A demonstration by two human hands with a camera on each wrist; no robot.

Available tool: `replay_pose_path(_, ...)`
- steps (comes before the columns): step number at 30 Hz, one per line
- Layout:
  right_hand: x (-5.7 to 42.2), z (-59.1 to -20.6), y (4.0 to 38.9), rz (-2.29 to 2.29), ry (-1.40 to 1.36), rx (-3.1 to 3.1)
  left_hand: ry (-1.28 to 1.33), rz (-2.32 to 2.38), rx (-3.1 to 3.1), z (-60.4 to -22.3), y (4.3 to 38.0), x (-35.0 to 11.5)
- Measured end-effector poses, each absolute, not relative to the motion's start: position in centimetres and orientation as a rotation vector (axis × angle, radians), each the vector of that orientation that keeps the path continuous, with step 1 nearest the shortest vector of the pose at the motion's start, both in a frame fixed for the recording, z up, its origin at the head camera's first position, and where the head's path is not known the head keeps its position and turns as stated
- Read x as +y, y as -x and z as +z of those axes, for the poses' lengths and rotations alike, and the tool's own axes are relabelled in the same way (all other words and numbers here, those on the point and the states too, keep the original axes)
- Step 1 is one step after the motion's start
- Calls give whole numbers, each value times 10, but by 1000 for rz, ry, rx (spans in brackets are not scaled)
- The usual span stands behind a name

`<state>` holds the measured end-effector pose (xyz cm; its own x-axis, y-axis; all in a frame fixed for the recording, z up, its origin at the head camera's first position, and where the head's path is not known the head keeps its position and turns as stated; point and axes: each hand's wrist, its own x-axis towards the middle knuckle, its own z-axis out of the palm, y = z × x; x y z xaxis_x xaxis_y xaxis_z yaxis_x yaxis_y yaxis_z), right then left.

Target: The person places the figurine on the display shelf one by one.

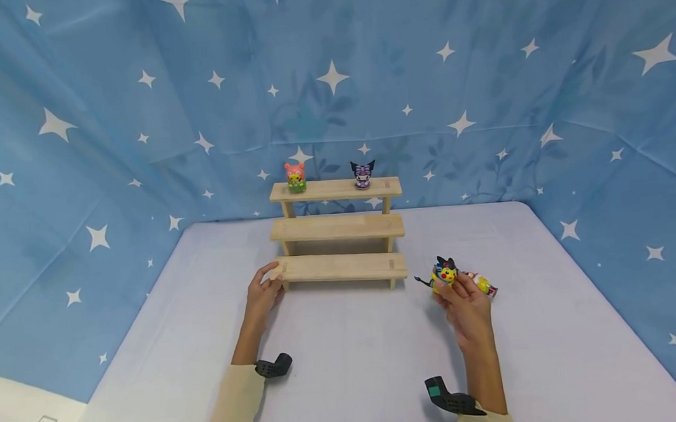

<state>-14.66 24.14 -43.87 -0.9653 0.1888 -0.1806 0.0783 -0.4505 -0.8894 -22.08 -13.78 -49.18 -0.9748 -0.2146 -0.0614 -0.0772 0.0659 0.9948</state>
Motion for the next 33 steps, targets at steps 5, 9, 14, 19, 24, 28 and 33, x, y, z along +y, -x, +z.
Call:
replay_pose_path(5, 227, -434, 159, 2465, 388, -1811, -291, -2042, -2213, -495, 220, -141)
replay_pose_path(9, 213, -430, 172, 2339, 416, -1976, -285, -2063, -2211, -494, 221, -143)
replay_pose_path(14, 196, -426, 188, 2162, 348, -2182, -281, -2095, -2223, -478, 215, -144)
replay_pose_path(19, 182, -426, 202, 2139, 184, -2216, -260, -2064, -2252, -463, 206, -141)
replay_pose_path(24, 168, -427, 212, 2164, 86, -2172, -258, -2074, -2237, -475, 212, -144)
replay_pose_path(28, 156, -425, 218, 2209, 50, -2126, -279, -2067, -2224, -491, 220, -144)
replay_pose_path(33, 141, -419, 227, 2238, -35, -2081, -280, -2047, -2216, -496, 224, -142)
